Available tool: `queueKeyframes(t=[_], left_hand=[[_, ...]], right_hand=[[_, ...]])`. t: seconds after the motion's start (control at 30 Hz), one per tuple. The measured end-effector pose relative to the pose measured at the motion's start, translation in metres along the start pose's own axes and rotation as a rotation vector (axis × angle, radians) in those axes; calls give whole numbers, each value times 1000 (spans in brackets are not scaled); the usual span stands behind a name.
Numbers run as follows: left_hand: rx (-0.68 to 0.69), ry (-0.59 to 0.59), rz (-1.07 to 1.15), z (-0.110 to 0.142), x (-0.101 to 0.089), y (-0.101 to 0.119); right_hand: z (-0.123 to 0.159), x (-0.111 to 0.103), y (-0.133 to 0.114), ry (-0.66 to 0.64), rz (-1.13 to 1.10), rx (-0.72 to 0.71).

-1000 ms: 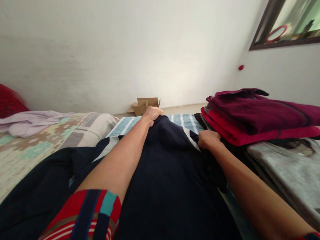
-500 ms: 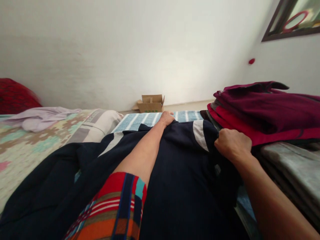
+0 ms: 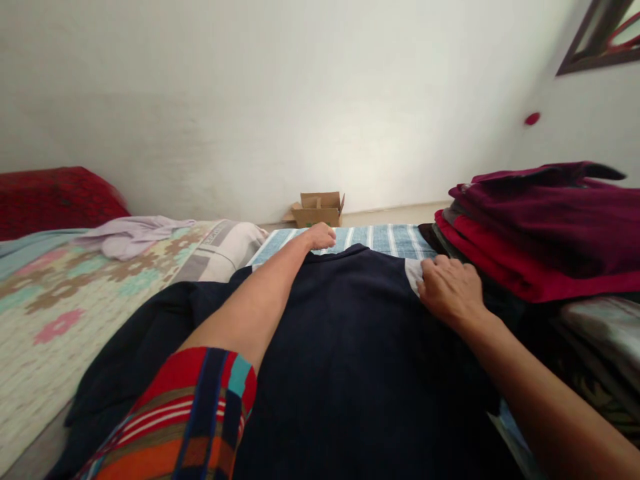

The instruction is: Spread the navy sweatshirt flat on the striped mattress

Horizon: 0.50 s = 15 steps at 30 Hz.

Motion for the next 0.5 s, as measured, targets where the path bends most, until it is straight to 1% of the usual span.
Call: queueKeyframes(t=[0.07, 0.1, 0.17, 0.2, 0.27, 0.3, 0.37, 0.43, 0.5], left_hand=[[20, -141, -20, 14, -5, -8], [22, -194, -24, 20, -7, -9], [9, -258, -47, 30, -7, -10], [-6, -279, -63, 33, -7, -10], [-35, -316, -95, 37, -5, -8], [-44, -334, -104, 38, -4, -7], [-38, -363, -82, 37, -4, -4], [-28, -391, -38, 36, -6, -4], [-59, -415, -2, 37, -8, -7]], right_hand=[[-6, -9, -28, 41, -78, -167], [-9, -10, -42, 48, -126, -241], [-15, -2, -66, 46, -212, -356], [-17, 6, -74, 29, -241, -385], [-19, 31, -82, -39, -276, -376], [-18, 45, -83, -78, -290, -347], [-15, 67, -80, -111, -324, -294], [-10, 80, -77, -103, -354, -268], [-8, 85, -75, -94, -366, -251]])
Point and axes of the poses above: each hand's wrist, its own z-axis away from the middle knuckle, its own x-axis out of the palm, y = z × x, the point moved 5 cm from there along -z, towards the middle knuckle, and after that the axes turned 8 degrees about y, right-handed, at the moved point
